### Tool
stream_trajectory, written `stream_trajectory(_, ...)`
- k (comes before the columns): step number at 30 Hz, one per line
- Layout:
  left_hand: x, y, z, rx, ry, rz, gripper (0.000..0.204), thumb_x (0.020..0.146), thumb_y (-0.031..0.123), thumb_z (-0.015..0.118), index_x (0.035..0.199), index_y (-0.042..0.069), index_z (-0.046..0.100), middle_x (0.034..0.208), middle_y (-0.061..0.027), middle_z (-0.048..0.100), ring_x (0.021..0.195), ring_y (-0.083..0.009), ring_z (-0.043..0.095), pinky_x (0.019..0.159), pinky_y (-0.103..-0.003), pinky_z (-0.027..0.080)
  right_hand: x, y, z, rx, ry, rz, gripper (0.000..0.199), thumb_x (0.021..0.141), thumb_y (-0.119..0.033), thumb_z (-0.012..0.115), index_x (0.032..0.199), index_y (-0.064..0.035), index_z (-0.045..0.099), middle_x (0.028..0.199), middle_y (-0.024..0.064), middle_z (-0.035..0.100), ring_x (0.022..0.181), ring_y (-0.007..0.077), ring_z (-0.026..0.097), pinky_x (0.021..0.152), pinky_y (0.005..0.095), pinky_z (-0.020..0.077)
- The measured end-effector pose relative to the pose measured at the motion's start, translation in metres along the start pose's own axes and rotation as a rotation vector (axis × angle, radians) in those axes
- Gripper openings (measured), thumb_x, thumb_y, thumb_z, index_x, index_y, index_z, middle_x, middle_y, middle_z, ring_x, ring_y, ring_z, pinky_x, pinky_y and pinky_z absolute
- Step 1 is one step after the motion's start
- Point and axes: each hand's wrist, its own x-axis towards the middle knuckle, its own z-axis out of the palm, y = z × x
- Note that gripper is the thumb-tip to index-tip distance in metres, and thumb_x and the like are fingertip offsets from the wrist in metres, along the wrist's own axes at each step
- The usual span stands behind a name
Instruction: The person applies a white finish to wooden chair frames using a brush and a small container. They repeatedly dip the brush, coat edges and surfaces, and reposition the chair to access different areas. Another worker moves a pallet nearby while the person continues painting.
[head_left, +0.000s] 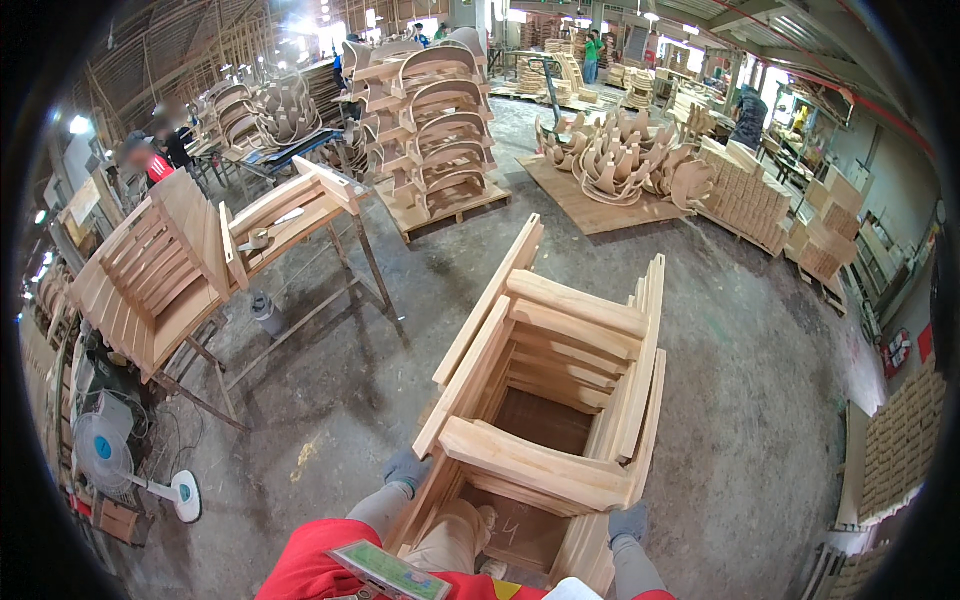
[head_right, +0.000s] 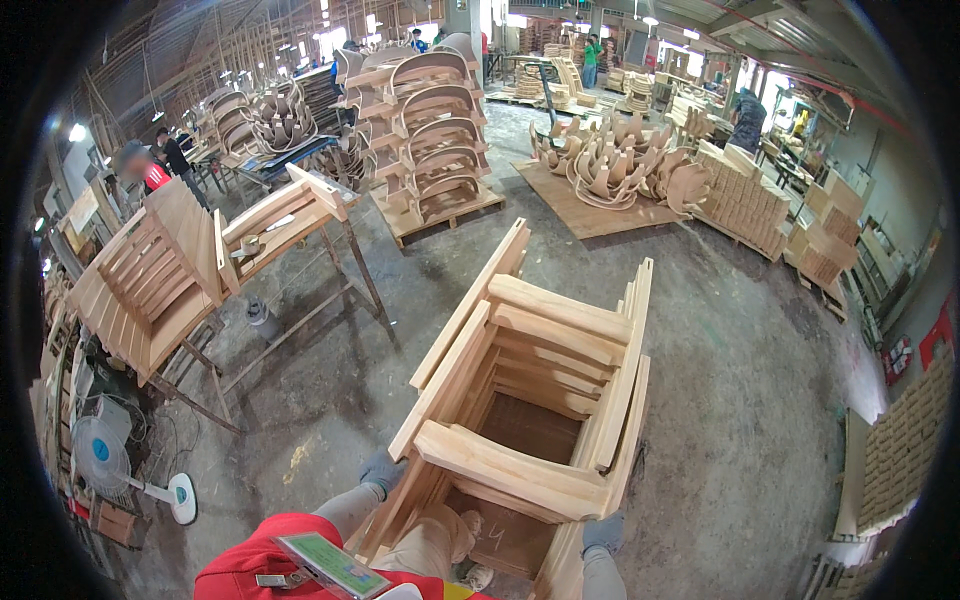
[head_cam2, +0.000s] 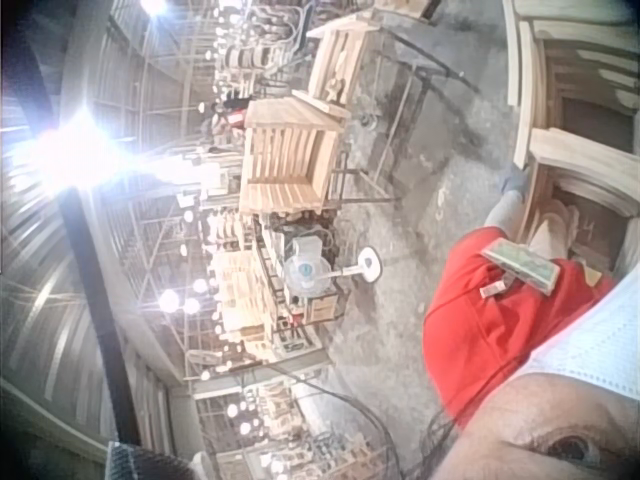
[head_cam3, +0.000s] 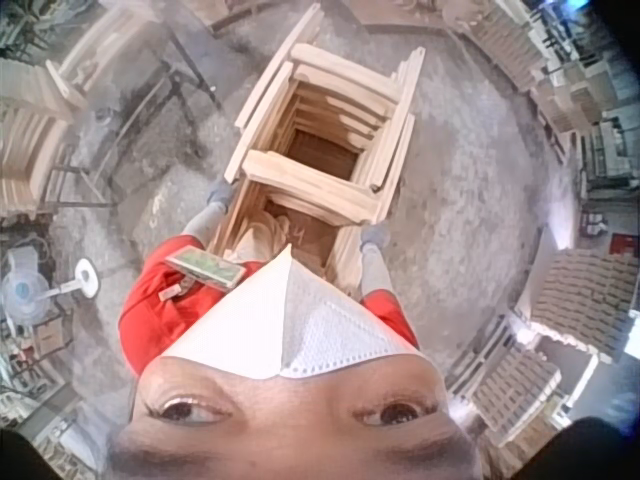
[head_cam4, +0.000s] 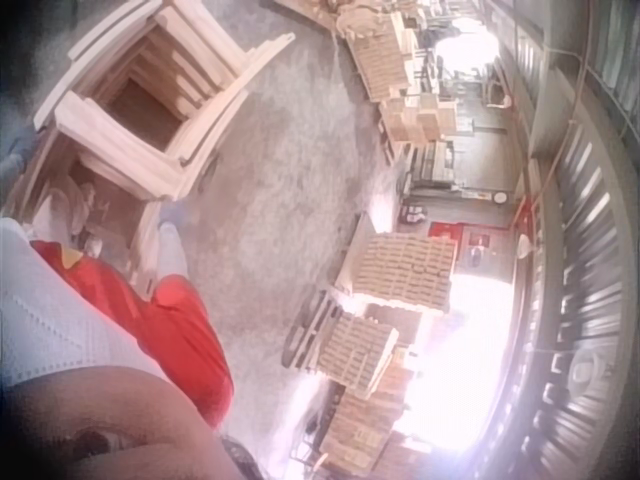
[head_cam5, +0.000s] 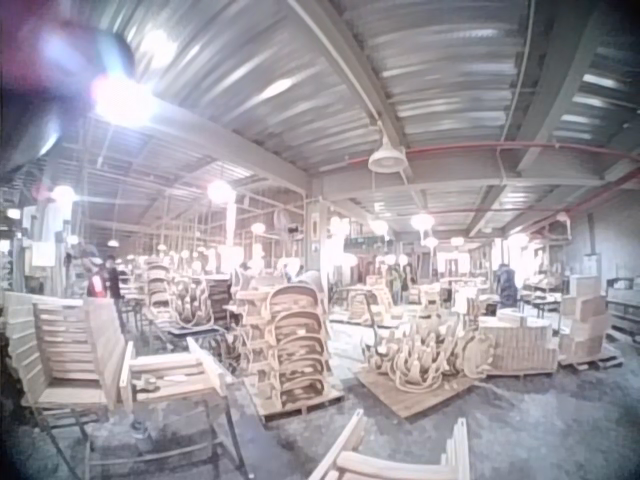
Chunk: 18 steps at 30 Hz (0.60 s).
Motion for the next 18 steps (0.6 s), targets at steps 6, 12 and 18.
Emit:
stream_trajectory(6, 0.003, -0.006, 0.005, -0.027, 0.018, 0.023, 0.053, 0.071, 0.049, 0.057, 0.096, 0.003, 0.061, 0.087, -0.0212, 0.064, 0.081, -0.0348, 0.064, 0.070, -0.041, 0.050, 0.001, -0.003, -0.006, 0.010, -0.093, 0.039, 0.048, 0.065, -0.020, 0.069, 0.105, 0.0019, 0.050, 0.102, 0.0259, 0.057, 0.097, 0.0391, 0.056, 0.083, 0.0409, 0.0447)
stream_trajectory(12, 0.004, -0.006, 0.008, 0.010, 0.018, -0.015, 0.046, 0.072, 0.045, 0.058, 0.099, 0.007, 0.062, 0.089, -0.0201, 0.065, 0.084, -0.0347, 0.064, 0.072, -0.041, 0.050, 0.001, -0.003, -0.007, 0.043, -0.118, 0.047, 0.049, 0.067, -0.019, 0.067, 0.107, 0.0028, 0.050, 0.105, 0.0263, 0.056, 0.099, 0.0393, 0.055, 0.084, 0.0405, 0.0445)
stream_trajectory(18, 0.002, -0.009, 0.014, -0.024, 0.090, 0.074, 0.046, 0.075, 0.046, 0.055, 0.101, 0.009, 0.065, 0.089, -0.0184, 0.065, 0.083, -0.0332, 0.065, 0.071, -0.041, 0.050, 0.007, 0.013, 0.010, -0.023, -0.039, -0.016, 0.048, 0.066, -0.019, 0.069, 0.106, -0.0018, 0.049, 0.097, 0.0229, 0.059, 0.091, 0.0383, 0.058, 0.078, 0.0423, 0.0467)
